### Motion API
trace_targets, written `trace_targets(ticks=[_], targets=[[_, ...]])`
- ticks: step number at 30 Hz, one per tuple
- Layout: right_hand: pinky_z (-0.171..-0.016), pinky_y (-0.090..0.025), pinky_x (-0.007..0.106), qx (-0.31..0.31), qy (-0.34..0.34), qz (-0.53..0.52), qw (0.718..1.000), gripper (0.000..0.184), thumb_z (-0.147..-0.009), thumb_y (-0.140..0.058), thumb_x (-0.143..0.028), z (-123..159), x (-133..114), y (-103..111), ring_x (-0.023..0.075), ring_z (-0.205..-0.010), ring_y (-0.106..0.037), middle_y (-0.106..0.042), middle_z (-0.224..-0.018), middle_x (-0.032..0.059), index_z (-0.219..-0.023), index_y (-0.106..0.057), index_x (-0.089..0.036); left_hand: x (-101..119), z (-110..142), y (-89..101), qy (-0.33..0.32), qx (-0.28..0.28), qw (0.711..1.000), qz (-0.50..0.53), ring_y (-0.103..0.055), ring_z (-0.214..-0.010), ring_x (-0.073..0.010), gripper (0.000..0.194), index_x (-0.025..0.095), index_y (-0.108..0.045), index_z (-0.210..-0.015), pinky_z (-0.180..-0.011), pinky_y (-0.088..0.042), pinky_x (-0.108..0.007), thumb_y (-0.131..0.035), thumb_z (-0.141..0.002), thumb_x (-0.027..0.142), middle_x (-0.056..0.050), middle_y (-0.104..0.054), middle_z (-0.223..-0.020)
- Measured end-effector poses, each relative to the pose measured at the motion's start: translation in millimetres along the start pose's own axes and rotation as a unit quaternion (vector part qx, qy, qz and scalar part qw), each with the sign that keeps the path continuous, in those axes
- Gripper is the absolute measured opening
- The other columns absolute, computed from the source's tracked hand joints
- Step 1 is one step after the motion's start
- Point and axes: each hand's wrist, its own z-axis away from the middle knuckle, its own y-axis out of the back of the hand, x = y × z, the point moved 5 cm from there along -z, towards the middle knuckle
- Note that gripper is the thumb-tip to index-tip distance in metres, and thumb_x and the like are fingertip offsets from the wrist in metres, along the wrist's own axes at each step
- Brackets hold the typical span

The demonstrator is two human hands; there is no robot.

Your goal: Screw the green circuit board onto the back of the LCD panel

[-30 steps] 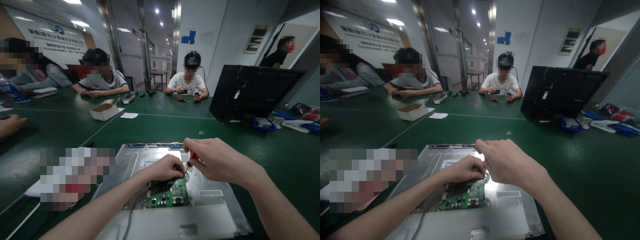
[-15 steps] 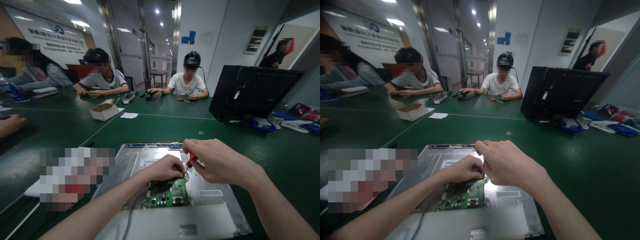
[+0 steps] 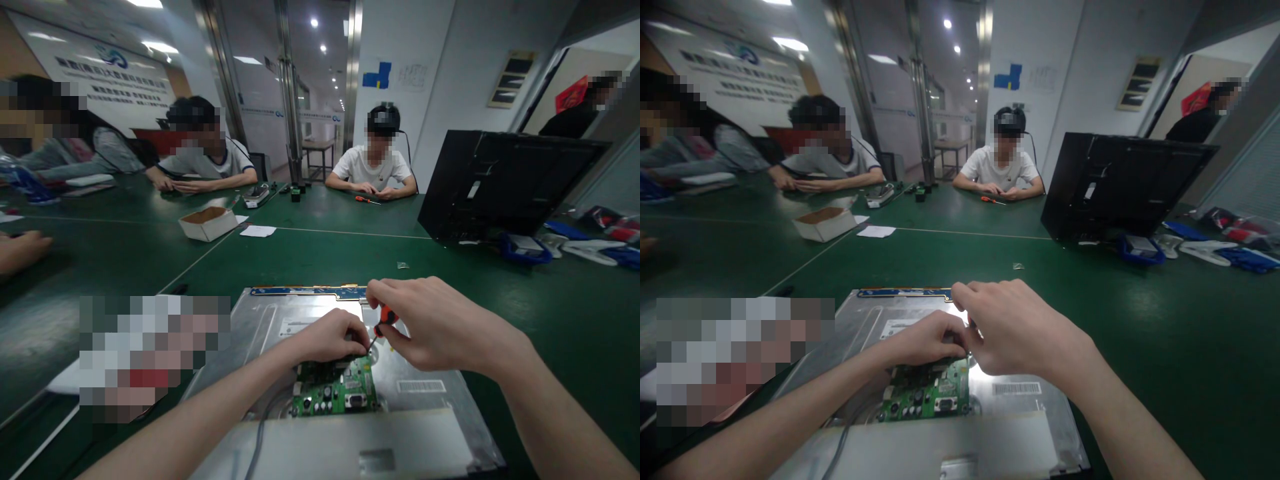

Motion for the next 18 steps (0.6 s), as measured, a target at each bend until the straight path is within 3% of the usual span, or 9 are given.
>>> trace_targets(ticks=[5,13,18], targets=[[-0.051,-0.025,0.028,-0.005,0.005,0.004,1.000,0.011,-0.082,-0.052,-0.019,0.2,0.4,-2.5,0.0176,-0.065,-0.060,-0.066,-0.082,-0.0006,-0.092,-0.047,-0.021,-0.2,0.0,-0.4,0.002,-0.003,1.000,0.001,-0.059,-0.065,-0.0133,0.009,0.013,-0.073,-0.073,-0.062,-0.041,-0.019,-0.068,-0.073,0.006,0.002,-0.066,-0.066],[-0.051,-0.024,0.027,-0.012,-0.020,0.028,0.999,0.011,-0.085,-0.057,-0.024,-2.8,3.5,-3.8,0.0200,-0.070,-0.065,-0.069,-0.080,-0.0002,-0.094,-0.051,-0.022,-0.6,0.3,-0.2,0.007,-0.001,1.000,-0.005,-0.061,-0.067,-0.0146,0.009,0.013,-0.073,-0.076,-0.062,-0.042,-0.020,-0.068,-0.072,0.007,0.000,-0.068,-0.069],[-0.048,-0.020,0.027,-0.010,-0.028,0.059,0.998,0.008,-0.090,-0.055,-0.030,-4.6,3.7,-4.1,0.0197,-0.063,-0.064,-0.069,-0.073,0.0001,-0.093,-0.053,-0.022,-1.4,0.3,-0.5,0.003,-0.001,1.000,-0.003,-0.062,-0.070,-0.0160,0.009,0.013,-0.072,-0.076,-0.065,-0.043,-0.020,-0.067,-0.072,0.007,-0.001,-0.069,-0.072]])
